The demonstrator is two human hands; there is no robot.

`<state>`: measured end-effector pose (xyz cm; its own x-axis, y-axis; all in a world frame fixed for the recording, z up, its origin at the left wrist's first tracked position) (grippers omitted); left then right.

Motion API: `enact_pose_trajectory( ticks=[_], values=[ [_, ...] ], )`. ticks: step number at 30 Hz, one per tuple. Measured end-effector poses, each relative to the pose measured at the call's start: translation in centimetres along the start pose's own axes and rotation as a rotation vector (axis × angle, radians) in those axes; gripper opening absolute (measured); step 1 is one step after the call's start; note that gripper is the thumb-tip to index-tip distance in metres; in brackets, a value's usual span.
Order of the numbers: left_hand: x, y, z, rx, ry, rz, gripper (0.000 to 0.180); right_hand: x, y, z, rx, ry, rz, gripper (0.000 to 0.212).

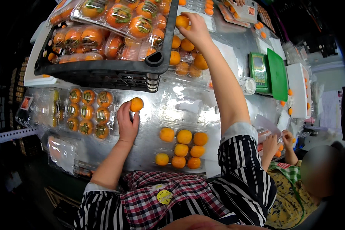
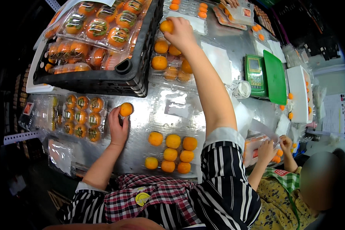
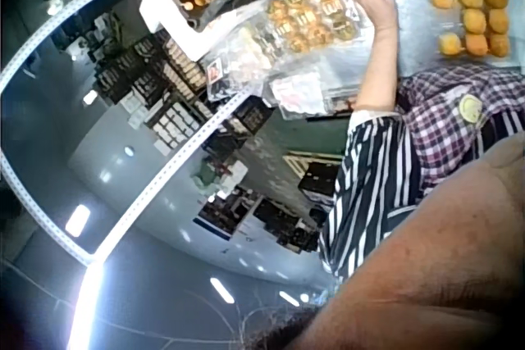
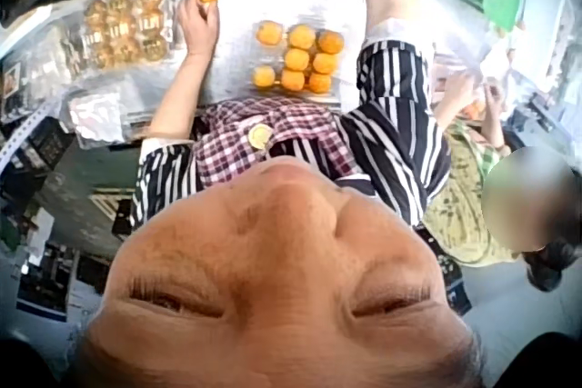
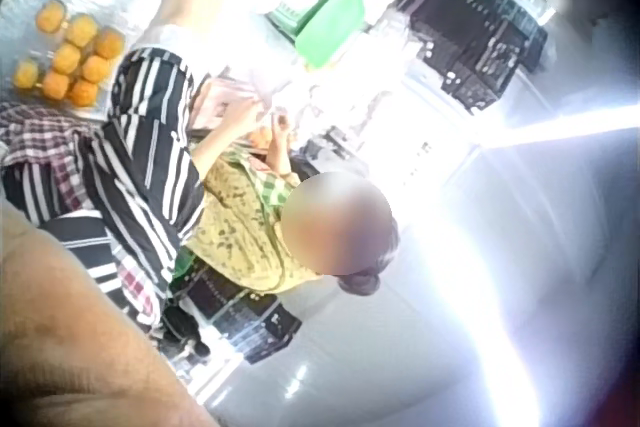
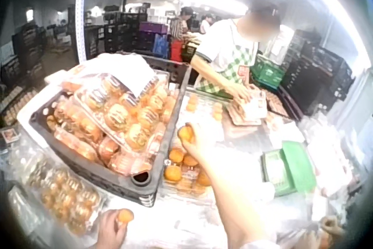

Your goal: The person places persimmons into plastic trays, covers them with a protective sheet and a label, snaps the lids shut, and stacks the completed packages into crates.

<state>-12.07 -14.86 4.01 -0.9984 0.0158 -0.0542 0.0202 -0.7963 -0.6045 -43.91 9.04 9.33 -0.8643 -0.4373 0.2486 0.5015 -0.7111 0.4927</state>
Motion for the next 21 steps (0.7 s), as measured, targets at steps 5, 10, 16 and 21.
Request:
enact_pose_trajectory(
  ticks=[5,10,16,21],
  values=[
    [0.0,0.1,0.0,0.012,-0.003,0.002,0.047,-6.4,2.9,6.0,0.223,-0.222,0.139,0.051],
    [0.1,0.1,0.0,0.012,-0.005,-0.014,0.047,-10.3,4.7,8.9,0.26,-0.353,0.15,0.058],
    [0.1,0.4,-0.2,0.022,-0.017,-0.018,0.047,-12.2,5.3,9.9,0.279,-0.399,0.162,0.058],
    [0.2,0.6,-0.3,0.006,-0.018,-0.014,0.048,-11.5,2.3,7.6,1.015,-0.317,-0.044,0.049]
  ],
)
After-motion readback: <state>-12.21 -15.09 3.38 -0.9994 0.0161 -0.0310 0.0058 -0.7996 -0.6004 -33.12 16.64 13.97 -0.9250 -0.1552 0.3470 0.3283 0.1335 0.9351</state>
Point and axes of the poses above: each hand's wrist, its own x-axis towards the middle knuckle, its own z-axis out of the back of the hand, y = z × x, the point moved 8 cm from there along x, towards the middle knuckle, and after that the axes turned 12 degrees about y, right-handed, at the moved point
